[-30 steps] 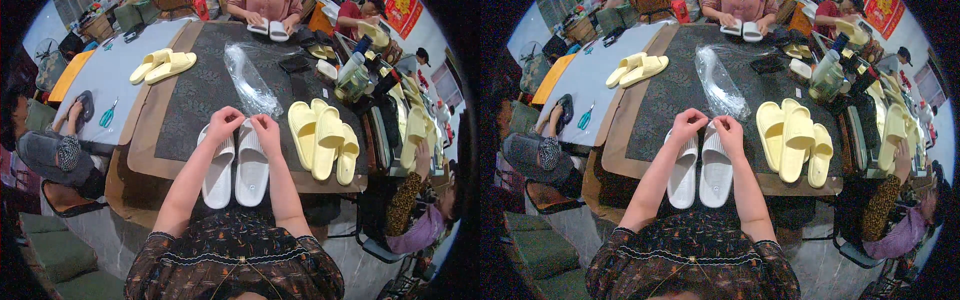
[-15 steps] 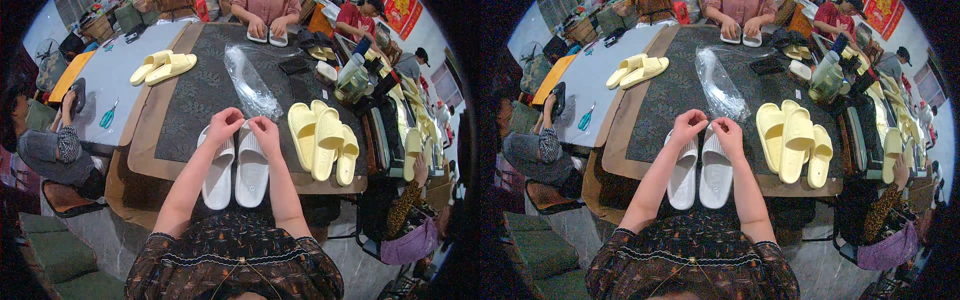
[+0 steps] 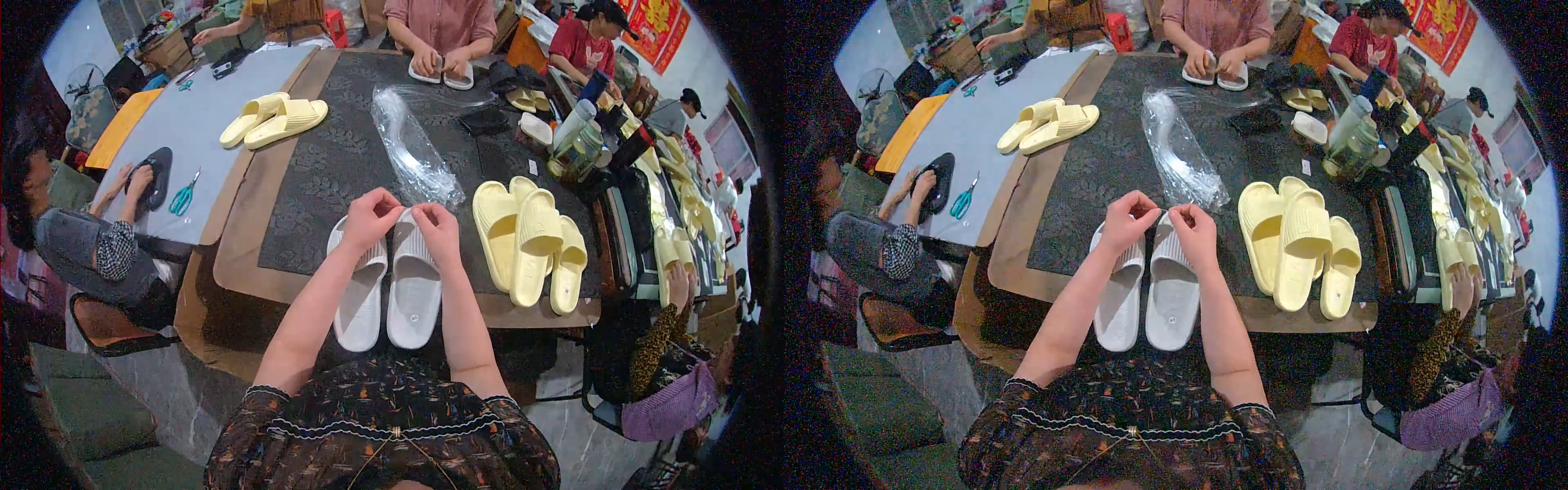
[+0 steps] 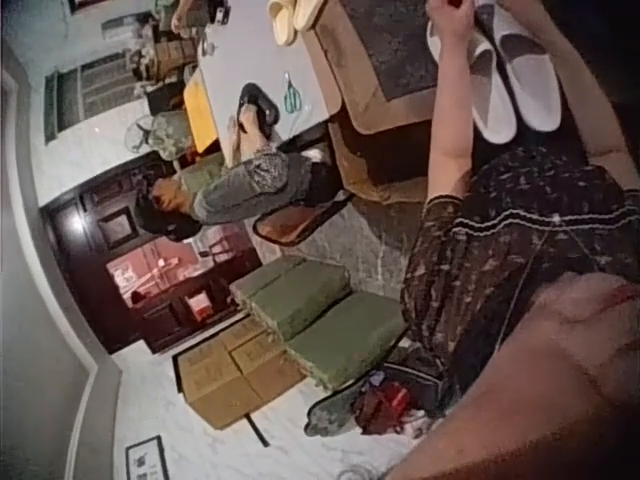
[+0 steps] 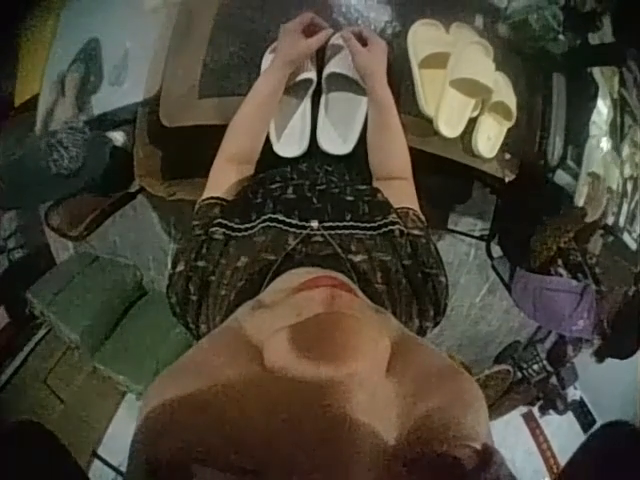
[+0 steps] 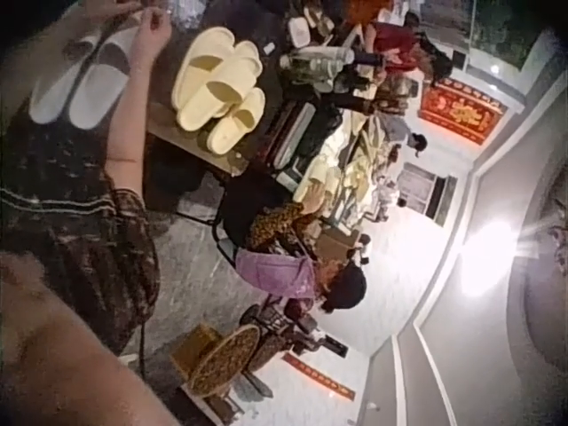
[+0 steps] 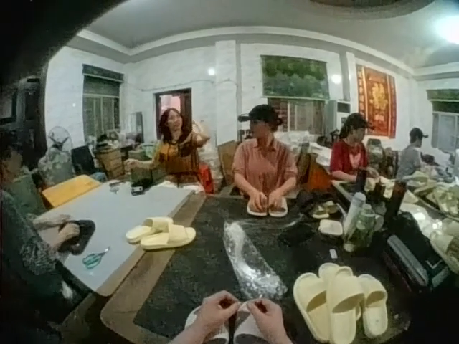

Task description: Inspecting and picking off small debris from manufactured rubber slide sandals at a processing table.

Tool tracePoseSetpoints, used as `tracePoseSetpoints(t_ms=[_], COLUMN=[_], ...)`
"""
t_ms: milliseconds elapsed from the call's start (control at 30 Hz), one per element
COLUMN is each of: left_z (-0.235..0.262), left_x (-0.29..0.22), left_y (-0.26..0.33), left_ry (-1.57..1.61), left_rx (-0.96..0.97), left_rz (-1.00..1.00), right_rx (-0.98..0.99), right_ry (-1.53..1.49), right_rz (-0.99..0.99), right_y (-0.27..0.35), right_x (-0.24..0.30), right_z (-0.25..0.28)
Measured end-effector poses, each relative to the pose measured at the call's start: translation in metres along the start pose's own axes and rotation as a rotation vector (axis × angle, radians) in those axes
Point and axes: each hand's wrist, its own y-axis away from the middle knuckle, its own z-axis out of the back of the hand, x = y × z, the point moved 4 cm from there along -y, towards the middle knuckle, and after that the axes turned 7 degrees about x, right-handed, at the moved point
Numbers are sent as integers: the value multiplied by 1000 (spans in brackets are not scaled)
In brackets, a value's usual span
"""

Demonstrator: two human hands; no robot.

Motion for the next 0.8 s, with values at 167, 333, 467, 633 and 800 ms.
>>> tracePoseSetpoints(t_ms=[167, 333, 467, 633, 800], left_z=[3, 3, 3, 0, 3], left_x=[-4, -1, 2, 4, 10], left_y=[3, 2, 1, -1, -2], left_ry=[-70, -10, 35, -70, -28], left_rx=[-72, -53, -58, 18, -13], left_rz=[-18, 10, 21, -14, 23], right_rx=[41, 4, 20, -15, 18], right_ry=[81, 13, 29, -16, 31], right_rz=[23, 1, 22, 28, 43], right_y=[2, 1, 0, -2, 0], right_x=[2, -1, -2, -3, 3], right_z=[-1, -1, 1, 1, -2])
